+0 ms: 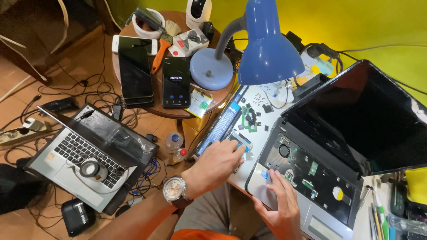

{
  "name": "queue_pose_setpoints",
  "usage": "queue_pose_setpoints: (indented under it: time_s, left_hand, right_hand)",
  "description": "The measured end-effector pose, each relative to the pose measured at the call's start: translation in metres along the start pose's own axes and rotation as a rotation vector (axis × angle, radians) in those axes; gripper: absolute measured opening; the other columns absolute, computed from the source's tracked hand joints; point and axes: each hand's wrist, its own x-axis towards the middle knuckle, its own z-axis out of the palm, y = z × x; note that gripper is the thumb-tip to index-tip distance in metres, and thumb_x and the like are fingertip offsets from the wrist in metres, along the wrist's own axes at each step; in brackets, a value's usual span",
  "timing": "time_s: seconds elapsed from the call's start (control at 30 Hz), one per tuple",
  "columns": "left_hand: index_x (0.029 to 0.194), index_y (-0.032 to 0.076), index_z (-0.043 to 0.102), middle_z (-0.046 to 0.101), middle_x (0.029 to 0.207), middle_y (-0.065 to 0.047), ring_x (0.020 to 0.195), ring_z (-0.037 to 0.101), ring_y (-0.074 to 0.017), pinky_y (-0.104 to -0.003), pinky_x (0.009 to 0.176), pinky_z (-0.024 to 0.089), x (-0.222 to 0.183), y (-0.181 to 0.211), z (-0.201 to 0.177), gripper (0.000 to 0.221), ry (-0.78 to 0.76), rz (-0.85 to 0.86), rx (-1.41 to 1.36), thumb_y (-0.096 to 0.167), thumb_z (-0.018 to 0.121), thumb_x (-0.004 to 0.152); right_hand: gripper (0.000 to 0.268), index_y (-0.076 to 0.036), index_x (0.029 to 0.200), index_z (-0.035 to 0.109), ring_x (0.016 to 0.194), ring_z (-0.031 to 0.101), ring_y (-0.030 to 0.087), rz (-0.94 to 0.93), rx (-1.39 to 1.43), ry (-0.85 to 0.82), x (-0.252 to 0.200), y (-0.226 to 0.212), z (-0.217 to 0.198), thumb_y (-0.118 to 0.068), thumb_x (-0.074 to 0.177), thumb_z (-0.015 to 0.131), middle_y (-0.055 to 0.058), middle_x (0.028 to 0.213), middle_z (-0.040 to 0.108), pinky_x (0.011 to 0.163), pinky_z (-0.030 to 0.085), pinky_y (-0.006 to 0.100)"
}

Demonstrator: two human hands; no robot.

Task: Disassembling a laptop by removing the keyboard and unscrewing internal components for repair.

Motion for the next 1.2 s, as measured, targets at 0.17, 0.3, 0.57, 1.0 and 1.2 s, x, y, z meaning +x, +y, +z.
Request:
queue_pose_setpoints:
  time_s: [0.17, 0.3, 0.57, 1.0, 1.2]
  left_hand:
    - [0.116, 0.007, 0.06, 0.058, 0.103, -0.009, 0.087, 0.053, -0.0252, -0.039, 0.075, 0.04, 0.015, -0.001, 0.009, 0.028, 0.11, 0.218, 0.306, 0.005, 0.065, 0.089]
    - [0.117, 0.005, 0.06, 0.055, 0.11, -0.013, 0.093, 0.052, -0.03, -0.042, 0.079, 0.04, 0.02, 0.002, 0.009, 0.042, 0.073, 0.23, 0.284, -0.001, 0.072, 0.077]
    - [0.119, 0.009, 0.058, 0.051, 0.111, -0.013, 0.098, 0.047, -0.0301, -0.042, 0.078, 0.038, 0.018, -0.01, 0.023, 0.05, 0.009, 0.213, 0.216, -0.01, 0.069, 0.074]
    - [0.108, 0.008, 0.057, 0.05, 0.106, -0.013, 0.091, 0.045, -0.028, -0.039, 0.076, 0.037, 0.015, -0.011, 0.029, 0.039, 0.115, 0.201, 0.12, -0.015, 0.06, 0.075]
    - [0.105, 0.008, 0.062, 0.052, 0.104, -0.009, 0.092, 0.049, -0.0259, -0.04, 0.074, 0.042, 0.017, -0.009, 0.028, 0.026, 0.075, 0.226, 0.261, -0.004, 0.068, 0.082]
  right_hand:
    - [0.035, -0.007, 0.107, 0.063, 0.131, 0.063, 0.035, -0.003, 0.005, 0.042, 0.003, -0.001, 0.0, -0.03, 0.085, 0.078, 0.017, 0.14, 0.064, 0.108, 0.051, 0.045]
    - [0.033, -0.006, 0.1, 0.06, 0.133, 0.06, 0.037, 0.004, 0.049, 0.027, 0.004, -0.001, -0.005, -0.029, 0.086, 0.079, 0.017, 0.139, 0.065, 0.109, 0.051, 0.047]
    - [0.034, -0.006, 0.103, 0.06, 0.132, 0.061, 0.038, -0.016, 0.064, 0.057, 0.004, 0.001, -0.008, -0.031, 0.088, 0.078, 0.016, 0.138, 0.066, 0.11, 0.051, 0.047]
    - [0.043, -0.001, 0.115, 0.059, 0.126, 0.06, 0.036, 0.037, 0.042, 0.001, 0.003, -0.002, 0.0, -0.027, 0.085, 0.077, 0.017, 0.148, 0.058, 0.103, 0.053, 0.044]
    - [0.043, -0.003, 0.118, 0.057, 0.121, 0.058, 0.038, 0.018, 0.002, -0.041, 0.005, -0.003, 0.004, -0.026, 0.085, 0.071, 0.015, 0.15, 0.055, 0.105, 0.05, 0.047]
